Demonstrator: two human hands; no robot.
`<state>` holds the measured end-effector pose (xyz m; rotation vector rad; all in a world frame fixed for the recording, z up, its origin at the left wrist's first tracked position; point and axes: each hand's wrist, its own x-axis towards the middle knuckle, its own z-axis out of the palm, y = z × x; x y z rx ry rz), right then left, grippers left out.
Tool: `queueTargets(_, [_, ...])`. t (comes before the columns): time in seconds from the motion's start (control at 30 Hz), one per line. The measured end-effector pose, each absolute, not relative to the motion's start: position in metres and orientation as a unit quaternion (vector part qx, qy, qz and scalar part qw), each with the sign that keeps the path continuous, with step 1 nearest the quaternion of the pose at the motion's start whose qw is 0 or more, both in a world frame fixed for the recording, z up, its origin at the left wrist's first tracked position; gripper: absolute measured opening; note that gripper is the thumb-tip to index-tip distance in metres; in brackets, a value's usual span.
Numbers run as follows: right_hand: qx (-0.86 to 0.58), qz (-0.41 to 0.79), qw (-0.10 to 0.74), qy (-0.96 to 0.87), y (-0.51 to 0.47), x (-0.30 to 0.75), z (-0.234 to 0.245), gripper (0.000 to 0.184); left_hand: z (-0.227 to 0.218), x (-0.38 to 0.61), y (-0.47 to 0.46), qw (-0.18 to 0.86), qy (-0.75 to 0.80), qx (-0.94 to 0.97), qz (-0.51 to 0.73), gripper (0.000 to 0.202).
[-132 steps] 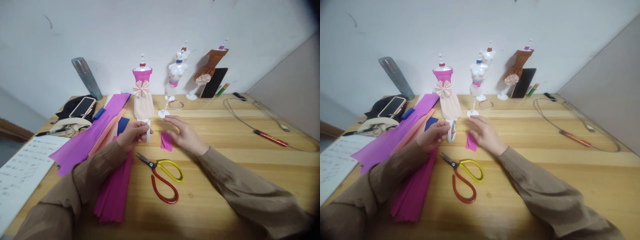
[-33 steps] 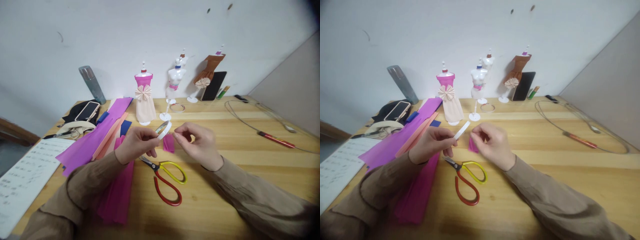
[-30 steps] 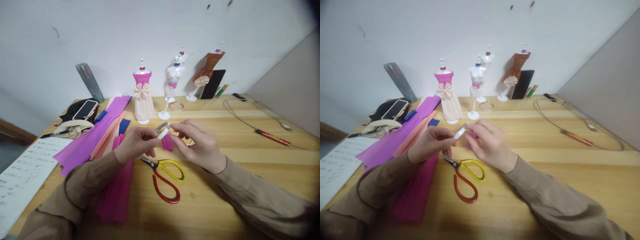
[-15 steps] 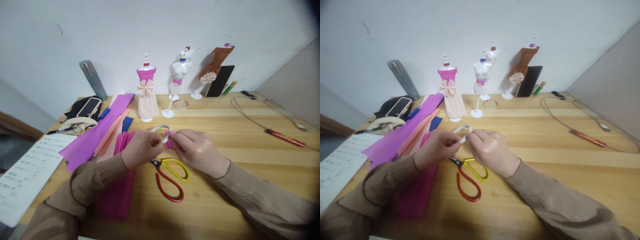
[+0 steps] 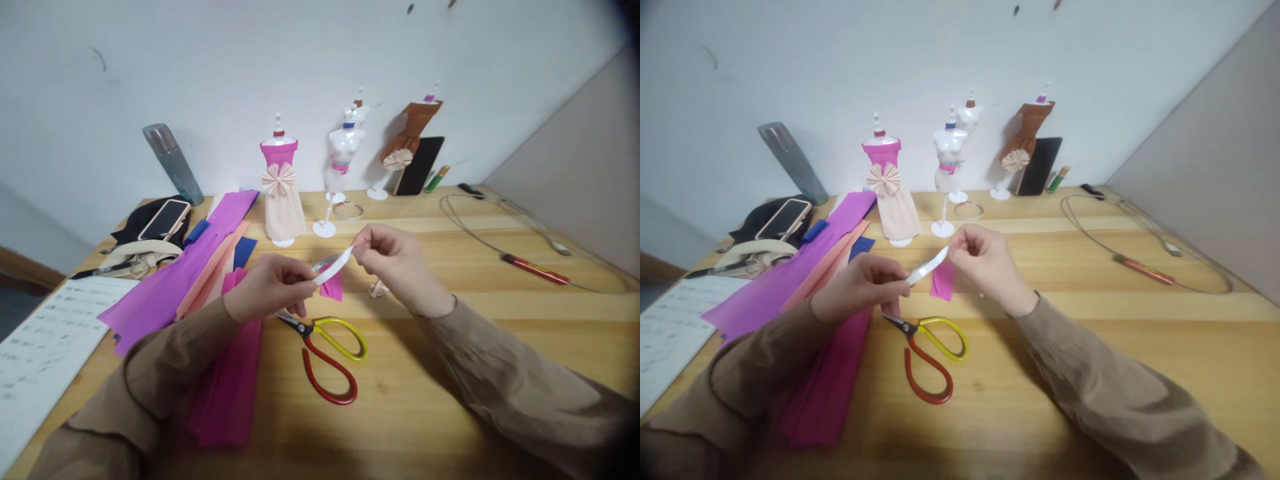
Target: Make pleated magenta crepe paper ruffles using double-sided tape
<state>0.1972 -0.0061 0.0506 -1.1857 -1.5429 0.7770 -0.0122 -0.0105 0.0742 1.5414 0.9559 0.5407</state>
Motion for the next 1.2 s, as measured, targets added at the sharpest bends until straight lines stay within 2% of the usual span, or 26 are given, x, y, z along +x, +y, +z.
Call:
queueTargets(0.07, [-0.507,0.394,0.536,-0.548,0.008,0.206,0.046,0.007,0.077,-0.018,-0.004,0.602,0.390,0.653,0.242,0.015])
queueTargets(0.17, [-0.532,0.419,0.552,-0.486,0.026,0.216,0.035,0.013,0.079,-0.027,0.003,0.621,0.361,0.639,0.275,0.018])
queueTargets(0.4, [-0.573,0.395,0.494,-0.521,0.033,0.221,0.021,0.017,0.084,-0.043,0.012,0.639,0.282,0.557,0.449,0.019])
queueTargets(0.5, [-0.589,0.377,0.432,-0.569,0.031,0.221,0.024,0.018,0.089,-0.047,0.014,0.619,0.293,0.559,0.467,0.020])
queueTargets(0.63, [-0.599,0.305,0.354,-0.650,0.009,0.214,0.040,0.030,0.095,-0.051,0.014,0.612,0.335,0.573,0.430,0.015])
queueTargets(0.7, [-0.548,0.210,0.186,-0.788,-0.015,0.204,0.047,0.024,0.098,-0.052,0.013,0.616,0.338,0.574,0.420,0.013])
queueTargets(0.77, [-0.425,0.218,0.097,-0.873,-0.042,0.189,0.048,0.009,0.099,-0.052,0.012,0.618,0.333,0.574,0.421,0.012])
queueTargets(0.87, [-0.374,0.161,0.082,-0.910,-0.073,0.166,0.038,0.037,0.099,-0.052,0.012,0.617,0.331,0.578,0.419,0.012])
queueTargets(0.97, [-0.393,0.123,0.045,-0.910,-0.084,0.152,0.028,0.038,0.098,-0.052,0.012,0.617,0.329,0.583,0.414,0.013])
queueTargets(1.1, [-0.404,0.222,0.079,-0.884,-0.077,0.154,0.036,0.024,0.098,-0.053,0.011,0.608,0.333,0.590,0.414,0.016])
queueTargets(1.2, [-0.395,0.325,0.149,-0.846,-0.065,0.164,0.044,0.042,0.100,-0.055,0.012,0.600,0.324,0.591,0.430,0.014])
